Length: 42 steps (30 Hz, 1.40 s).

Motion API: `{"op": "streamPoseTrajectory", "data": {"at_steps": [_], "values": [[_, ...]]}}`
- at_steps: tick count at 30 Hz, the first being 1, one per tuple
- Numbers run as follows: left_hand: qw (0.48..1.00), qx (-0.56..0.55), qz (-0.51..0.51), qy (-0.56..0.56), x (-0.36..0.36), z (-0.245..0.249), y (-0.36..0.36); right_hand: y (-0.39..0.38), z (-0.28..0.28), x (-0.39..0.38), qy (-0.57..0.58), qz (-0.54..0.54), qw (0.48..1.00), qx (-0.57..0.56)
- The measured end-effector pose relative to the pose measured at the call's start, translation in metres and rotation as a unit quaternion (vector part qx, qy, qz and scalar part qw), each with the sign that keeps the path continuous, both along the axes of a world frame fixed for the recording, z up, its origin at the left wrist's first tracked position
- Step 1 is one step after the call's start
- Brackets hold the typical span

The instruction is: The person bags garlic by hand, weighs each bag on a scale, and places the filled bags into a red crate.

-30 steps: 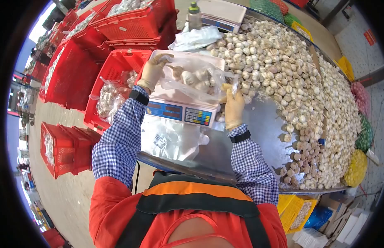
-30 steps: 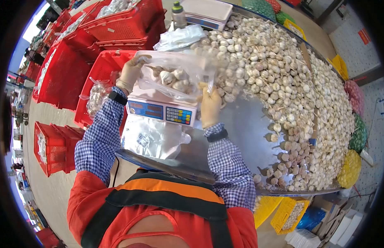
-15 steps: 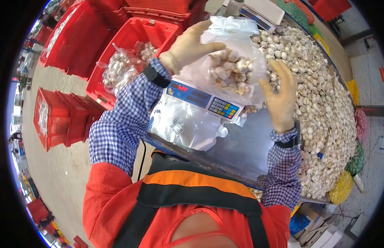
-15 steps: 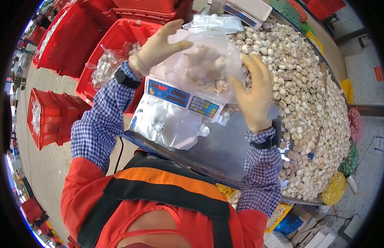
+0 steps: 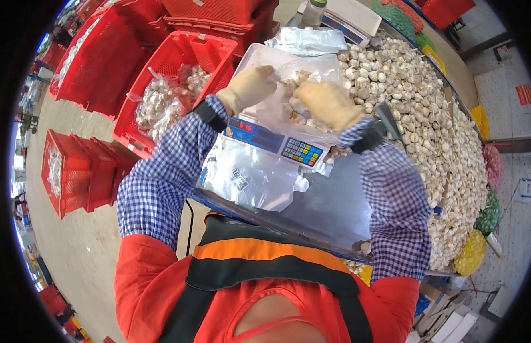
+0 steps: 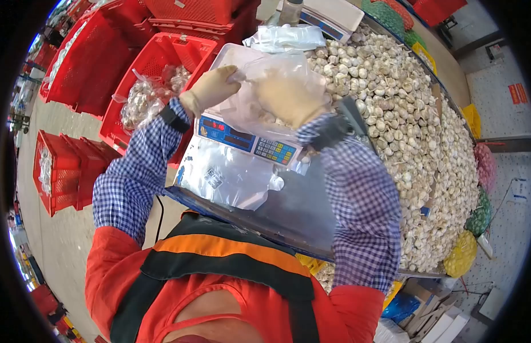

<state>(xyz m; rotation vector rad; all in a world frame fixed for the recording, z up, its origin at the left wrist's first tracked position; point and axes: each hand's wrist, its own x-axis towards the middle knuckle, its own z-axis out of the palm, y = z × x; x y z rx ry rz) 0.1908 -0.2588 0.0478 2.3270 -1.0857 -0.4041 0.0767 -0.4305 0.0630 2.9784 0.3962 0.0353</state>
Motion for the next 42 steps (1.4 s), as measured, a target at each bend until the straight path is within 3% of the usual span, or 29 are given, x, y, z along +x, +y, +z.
{"op": "streamPoseTrajectory", "data": {"at_steps": [1,3,5,8,10,12,13,15,16,17,19,21,22,23,24,26,27,28,29,30,33,34,35,37,38,40,41,42], "values": [[1.0,-0.023,0.013,-0.001,-0.004,0.0,0.003,0.001,-0.016,0.004,0.075,-0.067,0.995,-0.014],[0.999,-0.046,0.021,-0.005,-0.012,-0.005,0.01,-0.01,-0.065,0.007,0.068,-0.058,0.996,0.003],[0.997,-0.062,0.04,0.021,-0.017,-0.012,0.019,-0.014,-0.072,0.007,0.063,-0.045,0.997,0.017],[0.994,-0.042,0.061,0.086,-0.026,0.0,0.028,-0.009,-0.045,-0.017,-0.003,-0.065,0.992,0.109],[0.988,-0.051,0.085,0.121,-0.025,0.001,0.031,-0.004,-0.004,-0.056,-0.128,-0.081,0.959,0.24],[0.98,-0.184,0.072,0.036,-0.027,-0.008,0.037,-0.006,0.055,-0.101,-0.047,-0.169,0.954,0.243],[0.979,-0.181,0.081,0.041,-0.029,-0.006,0.037,-0.019,0.072,-0.123,-0.031,-0.135,0.959,0.249],[0.97,-0.221,0.095,0.025,-0.032,0.007,0.028,-0.064,0.071,-0.159,0.071,-0.125,0.985,0.098],[0.971,-0.22,0.095,0.026,-0.029,0.004,0.022,-0.06,0.087,-0.157,0.167,-0.24,0.956,-0.034],[0.964,-0.246,0.091,-0.031,-0.023,0.0,0.014,-0.054,0.1,-0.151,0.165,-0.24,0.956,-0.035],[0.955,-0.271,0.084,-0.088,-0.018,-0.005,0.0,-0.033,0.111,-0.132,-0.014,-0.152,0.987,0.04],[0.978,-0.155,0.137,-0.022,-0.018,-0.005,-0.008,-0.015,0.097,-0.087,-0.055,-0.004,0.992,0.112],[0.988,-0.099,0.117,0.008,-0.017,0.002,-0.007,-0.004,0.082,-0.063,-0.045,0.042,0.996,0.066],[0.996,-0.046,0.072,-0.034,-0.007,-0.015,-0.007,-0.001,0.063,-0.043,-0.037,0.089,0.995,0.016],[0.997,0.007,0.028,-0.076,0.006,-0.032,-0.005,-0.013,0.04,-0.027,-0.045,0.086,0.995,0.016],[0.989,0.026,0.046,-0.135,-0.003,-0.011,0.013,-0.033,-0.003,-0.009,0.042,-0.044,0.998,-0.011],[0.98,0.044,0.065,-0.184,-0.008,0.001,0.022,-0.049,-0.012,-0.014,0.04,-0.048,0.998,-0.009],[0.972,0.063,0.076,-0.215,-0.008,0.01,0.029,-0.072,-0.017,-0.025,0.07,-0.046,0.978,-0.193],[0.962,0.081,0.088,-0.244,-0.008,0.016,0.035,-0.084,-0.017,-0.032,0.1,-0.04,0.922,-0.373],[0.965,0.014,0.086,-0.246,-0.008,0.018,0.042,-0.074,0.012,-0.045,0.113,-0.04,0.922,-0.367],[0.977,-0.144,0.076,-0.139,-0.006,0.022,0.054,-0.056,0.081,-0.097,0.134,-0.099,0.91,-0.379],[0.97,-0.191,0.115,0.098,-0.015,0.042,0.054,-0.06,0.09,-0.109,0.135,-0.124,0.919,-0.349],[0.91,-0.299,0.1,0.27,-0.017,0.05,0.056,-0.058,0.099,-0.121,0.138,-0.13,0.918,-0.35],[0.837,-0.375,0.068,0.392,-0.023,0.07,0.062,-0.051,0.12,-0.144,0.07,-0.064,0.959,-0.265],[0.837,-0.374,0.065,0.394,-0.022,0.074,0.066,-0.043,0.135,-0.153,0.071,-0.067,0.959,-0.265],[0.703,-0.49,-0.051,0.512,-0.02,0.08,0.072,-0.023,0.16,-0.167,-0.113,0.07,0.979,-0.155],[0.706,-0.489,-0.054,0.509,-0.019,0.082,0.075,-0.015,0.158,-0.174,-0.118,0.068,0.978,-0.155],[0.682,-0.499,-0.043,0.533,-0.018,0.086,0.079,-0.008,0.153,-0.178,-0.218,0.077,0.962,-0.145]]}}
